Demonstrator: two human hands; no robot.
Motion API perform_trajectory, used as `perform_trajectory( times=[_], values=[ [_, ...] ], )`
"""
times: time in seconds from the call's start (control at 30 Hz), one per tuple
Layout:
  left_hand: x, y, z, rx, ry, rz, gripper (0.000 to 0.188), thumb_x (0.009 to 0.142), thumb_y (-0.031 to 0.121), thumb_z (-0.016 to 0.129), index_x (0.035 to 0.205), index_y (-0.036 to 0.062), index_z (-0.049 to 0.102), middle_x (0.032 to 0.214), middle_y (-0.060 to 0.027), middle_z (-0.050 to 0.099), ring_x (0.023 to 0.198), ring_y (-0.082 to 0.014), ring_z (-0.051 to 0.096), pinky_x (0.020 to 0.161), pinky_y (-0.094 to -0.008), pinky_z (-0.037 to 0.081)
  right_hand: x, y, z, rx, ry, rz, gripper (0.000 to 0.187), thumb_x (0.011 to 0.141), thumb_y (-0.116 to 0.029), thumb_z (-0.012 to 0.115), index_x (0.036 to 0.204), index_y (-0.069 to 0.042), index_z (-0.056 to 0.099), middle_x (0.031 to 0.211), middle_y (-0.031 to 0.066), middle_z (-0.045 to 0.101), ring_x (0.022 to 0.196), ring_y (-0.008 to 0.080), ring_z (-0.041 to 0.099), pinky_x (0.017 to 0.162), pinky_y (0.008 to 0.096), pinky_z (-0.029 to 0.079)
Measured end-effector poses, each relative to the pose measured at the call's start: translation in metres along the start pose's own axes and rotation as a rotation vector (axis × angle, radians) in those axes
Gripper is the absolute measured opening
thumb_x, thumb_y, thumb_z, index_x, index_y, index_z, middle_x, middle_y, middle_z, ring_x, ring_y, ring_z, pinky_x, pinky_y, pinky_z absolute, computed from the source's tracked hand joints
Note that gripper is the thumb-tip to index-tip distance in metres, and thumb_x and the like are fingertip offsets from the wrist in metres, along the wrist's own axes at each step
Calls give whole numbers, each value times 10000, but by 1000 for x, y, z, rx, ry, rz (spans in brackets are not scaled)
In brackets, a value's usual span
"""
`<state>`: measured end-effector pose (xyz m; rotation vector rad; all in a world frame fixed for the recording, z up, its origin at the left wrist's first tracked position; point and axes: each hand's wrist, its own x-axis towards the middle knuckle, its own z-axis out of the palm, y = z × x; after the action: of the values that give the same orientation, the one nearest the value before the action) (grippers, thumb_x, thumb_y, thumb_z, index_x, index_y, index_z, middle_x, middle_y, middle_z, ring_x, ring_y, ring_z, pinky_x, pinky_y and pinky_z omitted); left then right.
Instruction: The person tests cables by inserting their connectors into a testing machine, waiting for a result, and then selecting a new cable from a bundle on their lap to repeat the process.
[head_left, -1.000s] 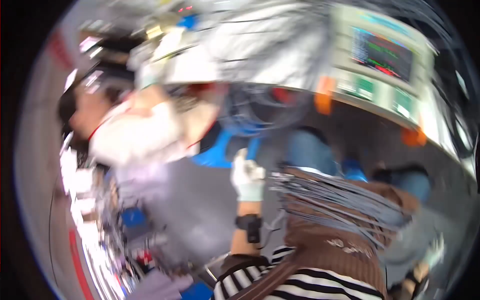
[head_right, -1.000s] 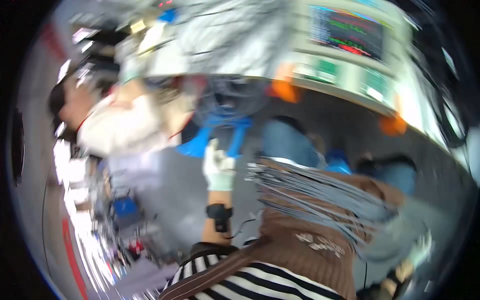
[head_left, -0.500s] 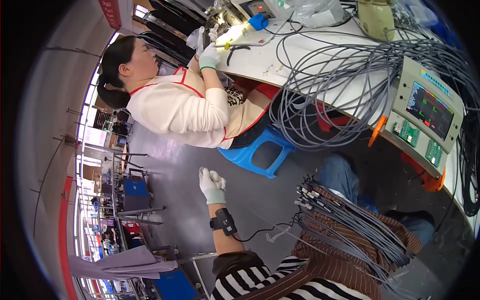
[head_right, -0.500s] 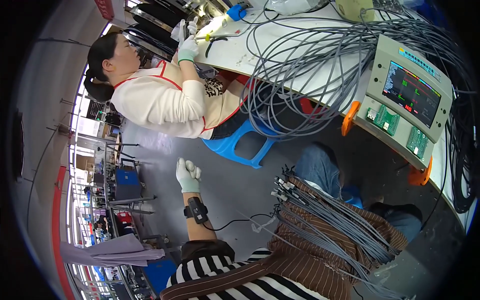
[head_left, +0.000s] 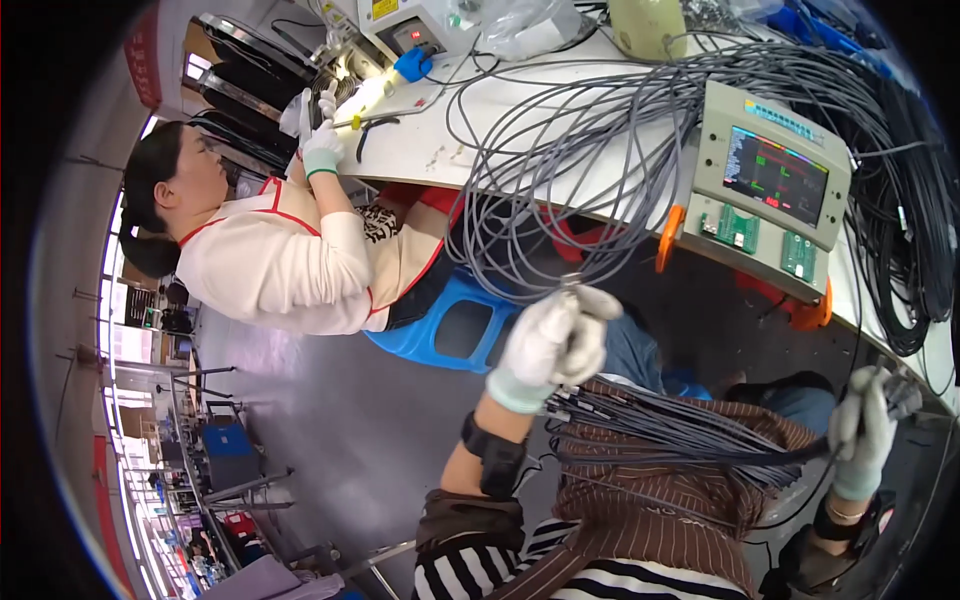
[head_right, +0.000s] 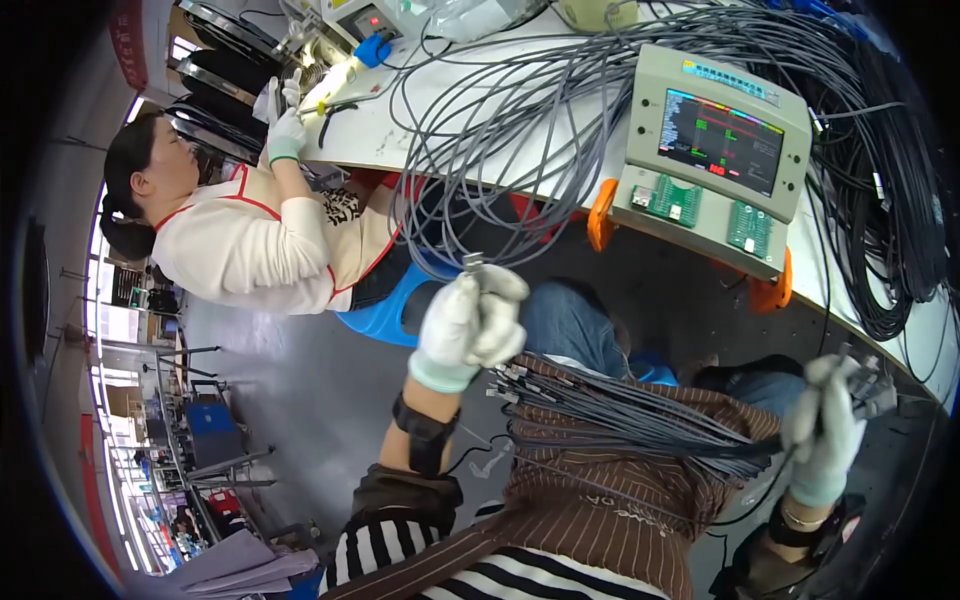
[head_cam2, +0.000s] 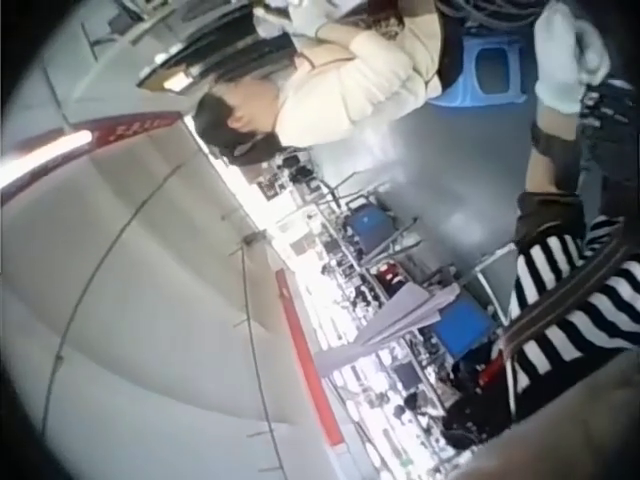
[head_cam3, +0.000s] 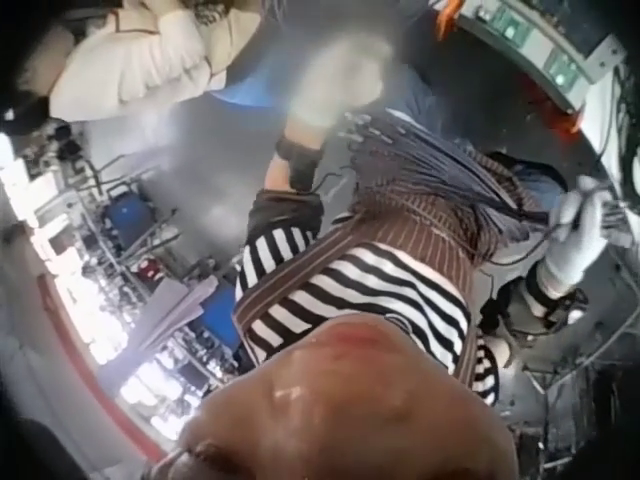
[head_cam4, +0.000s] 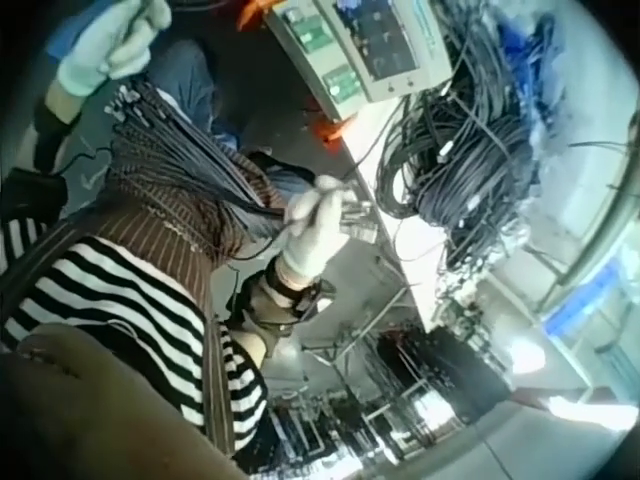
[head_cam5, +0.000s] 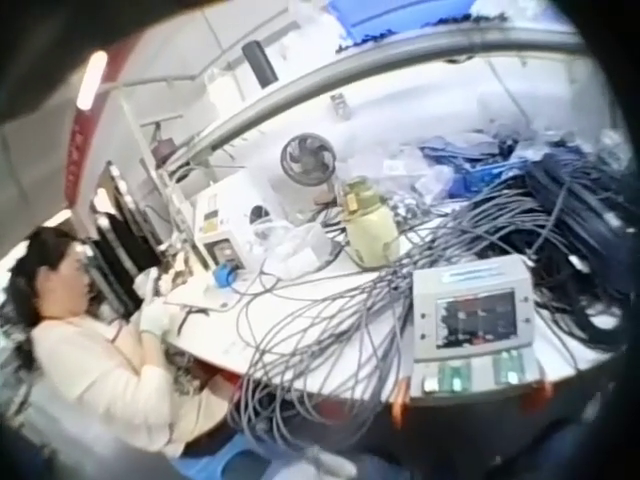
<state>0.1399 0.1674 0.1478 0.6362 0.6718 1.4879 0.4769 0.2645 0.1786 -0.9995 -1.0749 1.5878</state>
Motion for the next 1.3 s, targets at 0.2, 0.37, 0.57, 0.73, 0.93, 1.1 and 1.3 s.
perform_trajectory(
  times=[0.2, 0.37, 0.57, 0.73, 0.93, 1.1, 1.3],
  values=[
    [32, -26, 21, 11, 5, -159, 345, 935, 292, 421, 977, -31, 534, 454, 24, 372, 322, -61, 267, 333, -205, 261, 1, 17, 40, -125, -44, 145, 209, 934, -164, 395, 910, 18, 494, 433, -1, 360, 325, 74, 284, 333, 211, 235],
    [65, -33, 47, 621, 207, -110, 273, 895, 221, 522, 791, -26, 577, 453, 2, 443, 341, -42, 348, 346, -192, 273, 25, 23, 68, -64, 100, 224, 206, 921, -154, 406, 868, 26, 491, 435, 9, 363, 330, 85, 294, 342, 222, 244],
    [94, -55, 42, 455, 274, -100, 268, 860, 172, 570, 668, -14, 562, 447, -16, 475, 349, -42, 387, 339, -187, 272, 37, 31, 77, -79, 167, 236, 228, 912, -169, 425, 831, 32, 495, 434, 15, 368, 331, 88, 296, 340, 229, 241],
    [98, -66, 41, 426, 358, -52, 280, 859, 171, 564, 649, -13, 544, 439, -20, 464, 340, -49, 387, 324, -195, 268, 41, 36, 76, -114, 157, 275, 245, 906, -180, 437, 802, 33, 500, 433, 26, 388, 332, 97, 325, 339, 234, 251],
    [98, -69, 44, 415, 395, -8, 285, 857, 156, 553, 635, -21, 530, 437, -30, 462, 334, -57, 391, 315, -202, 278, 41, 42, 75, -77, 149, 314, 257, 895, -183, 462, 788, 40, 533, 437, 40, 422, 340, 101, 357, 348, 230, 271],
    [99, -73, 48, 454, 376, 10, 280, 864, 134, 523, 636, -28, 519, 430, -37, 453, 327, -64, 390, 306, -204, 282, 39, 41, 73, -40, 148, 328, 251, 889, -176, 477, 794, 43, 553, 443, 43, 436, 344, 101, 362, 355, 227, 277],
    [105, -72, 61, 309, 473, -5, 321, 892, 164, 471, 639, -31, 495, 407, -39, 409, 306, -72, 356, 291, -210, 255, 41, 42, 73, -1, 218, 318, 240, 896, -166, 478, 804, 41, 557, 444, 39, 437, 346, 103, 363, 357, 223, 276]
  ],
)
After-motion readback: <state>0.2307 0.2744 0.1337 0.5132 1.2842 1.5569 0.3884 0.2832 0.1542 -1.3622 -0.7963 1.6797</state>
